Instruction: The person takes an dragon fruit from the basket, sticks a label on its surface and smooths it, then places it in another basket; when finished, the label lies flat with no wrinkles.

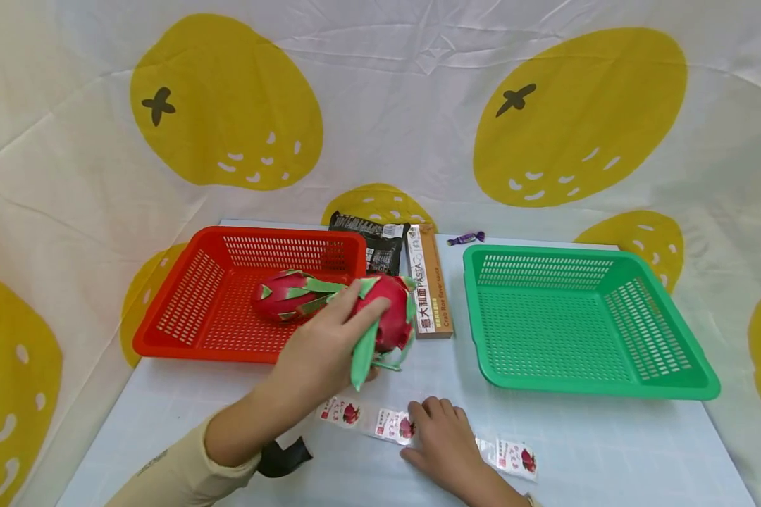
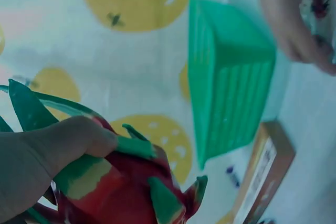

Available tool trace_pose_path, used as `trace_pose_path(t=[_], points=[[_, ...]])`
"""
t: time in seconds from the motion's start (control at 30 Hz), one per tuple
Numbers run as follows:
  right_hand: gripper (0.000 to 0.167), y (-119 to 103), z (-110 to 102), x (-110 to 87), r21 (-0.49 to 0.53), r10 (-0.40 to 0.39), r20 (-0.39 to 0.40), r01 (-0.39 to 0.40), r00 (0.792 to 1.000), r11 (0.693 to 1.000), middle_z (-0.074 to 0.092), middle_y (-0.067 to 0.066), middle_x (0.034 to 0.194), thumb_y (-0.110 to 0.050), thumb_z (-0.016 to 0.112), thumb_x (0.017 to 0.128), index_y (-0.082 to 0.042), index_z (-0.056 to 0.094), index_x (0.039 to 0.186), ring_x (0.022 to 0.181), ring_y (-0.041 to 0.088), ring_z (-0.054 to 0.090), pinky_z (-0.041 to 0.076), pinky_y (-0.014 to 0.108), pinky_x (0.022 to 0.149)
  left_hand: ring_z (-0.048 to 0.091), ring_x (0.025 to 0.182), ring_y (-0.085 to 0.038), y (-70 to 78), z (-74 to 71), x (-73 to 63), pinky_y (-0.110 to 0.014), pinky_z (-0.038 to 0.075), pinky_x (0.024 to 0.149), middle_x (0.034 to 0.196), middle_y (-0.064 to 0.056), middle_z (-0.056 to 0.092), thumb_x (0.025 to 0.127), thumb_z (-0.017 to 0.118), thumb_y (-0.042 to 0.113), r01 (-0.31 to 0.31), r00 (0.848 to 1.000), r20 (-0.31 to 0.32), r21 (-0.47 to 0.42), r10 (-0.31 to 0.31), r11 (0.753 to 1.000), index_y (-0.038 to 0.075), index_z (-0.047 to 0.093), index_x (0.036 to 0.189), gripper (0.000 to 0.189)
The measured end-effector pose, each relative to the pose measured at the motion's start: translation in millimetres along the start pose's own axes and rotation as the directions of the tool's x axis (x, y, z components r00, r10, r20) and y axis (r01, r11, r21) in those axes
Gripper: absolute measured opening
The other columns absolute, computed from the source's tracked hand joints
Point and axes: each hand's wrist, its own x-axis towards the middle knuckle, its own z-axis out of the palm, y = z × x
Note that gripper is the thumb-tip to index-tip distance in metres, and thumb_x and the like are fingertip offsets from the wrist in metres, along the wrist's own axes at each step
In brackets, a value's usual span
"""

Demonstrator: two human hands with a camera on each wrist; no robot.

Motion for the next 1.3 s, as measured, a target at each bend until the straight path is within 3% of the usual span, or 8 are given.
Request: trace_pose_path(t=[0.17,0.33,0.5,0.67,0.8,0.97,1.13,1.3], points=[[0.041,3,-1,-12.8,0.038,-0.005,0.008,0.005,1.000,0.999,0.050,-0.004,0.083,-0.043,0.079,0.066,-0.016,0.061,0.092,0.079,0.016,0.045,0.036,0.032,0.063,0.051,0.121,-0.039,24.9,30.4,-3.3,-0.041,0.057,0.069,0.138,-0.017,0.047,0.069,0.083,0.032,-0.115,0.992,0.066,0.101,0.108,0.988,0.027,0.048,0.130,0.070],[0.047,5,-3,-19.8,0.060,-0.011,0.104,0.005,0.995,0.998,0.058,-0.002,0.090,-0.045,0.078,0.067,-0.013,0.064,0.099,0.083,0.018,0.051,0.042,0.035,0.063,0.054,0.117,-0.041,39.0,58.8,-10.6,-0.037,0.058,0.065,0.133,-0.018,0.052,0.073,0.079,0.038,-0.186,0.981,0.084,0.203,0.172,0.961,0.026,0.050,0.127,0.063],[0.059,6,-3,-22.0,0.095,-0.052,0.189,0.035,0.981,0.995,0.058,0.003,0.109,-0.047,0.077,0.069,-0.011,0.063,0.114,0.091,0.018,0.054,0.050,0.041,0.073,0.055,0.116,-0.039,45.9,83.8,-14.1,-0.034,0.057,0.067,0.134,-0.017,0.052,0.073,0.079,0.041,-0.194,0.970,0.199,0.295,0.138,0.936,0.025,0.047,0.128,0.065],[0.051,6,-1,-25.4,0.129,-0.086,0.168,0.065,0.982,0.990,0.056,0.000,0.098,-0.045,0.077,0.069,-0.013,0.063,0.106,0.084,0.013,0.049,0.045,0.031,0.066,0.058,0.113,-0.038,48.9,105.3,-14.5,-0.034,0.057,0.071,0.133,-0.016,0.054,0.072,0.079,0.041,-0.176,0.968,0.235,0.414,0.081,0.893,0.025,0.047,0.126,0.065],[0.046,3,-2,-27.4,0.163,-0.070,0.186,0.039,0.980,0.986,0.055,-0.006,0.090,-0.046,0.075,0.070,-0.016,0.061,0.102,0.080,0.010,0.045,0.042,0.027,0.063,0.058,0.113,-0.039,51.0,116.8,-13.3,-0.035,0.057,0.071,0.131,-0.015,0.056,0.072,0.080,0.039,-0.141,0.975,0.219,0.492,0.034,0.859,0.025,0.049,0.127,0.064],[0.044,2,-1,-29.8,0.164,-0.083,0.137,0.060,0.987,0.985,0.056,-0.008,0.091,-0.043,0.076,0.069,-0.016,0.061,0.100,0.080,0.009,0.048,0.044,0.027,0.064,0.053,0.119,-0.039,56.2,125.2,-4.5,-0.038,0.056,0.077,0.136,-0.015,0.052,0.067,0.082,0.043,-0.149,0.957,0.291,0.520,-0.010,0.841,0.024,0.049,0.131,0.074],[0.042,1,0,-31.3,0.196,-0.097,0.130,0.070,0.987,0.978,0.057,-0.008,0.090,-0.041,0.077,0.069,-0.015,0.062,0.099,0.079,0.008,0.049,0.045,0.027,0.065,0.051,0.121,-0.036,59.0,130.6,4.1,-0.039,0.053,0.088,0.137,-0.014,0.051,0.068,0.081,0.045,-0.217,0.930,0.367,0.530,0.009,0.820,0.028,0.043,0.137,0.081],[0.041,-1,-1,-33.9,0.183,-0.119,0.072,0.104,0.990,0.978,0.055,-0.007,0.087,-0.040,0.077,0.068,-0.014,0.062,0.096,0.076,0.007,0.049,0.045,0.026,0.063,0.054,0.117,-0.035,53.6,131.2,4.5,-0.034,0.053,0.088,0.136,-0.014,0.046,0.068,0.081,0.047,-0.250,0.942,0.324,0.496,0.090,0.832,0.032,0.030,0.142,0.091]])
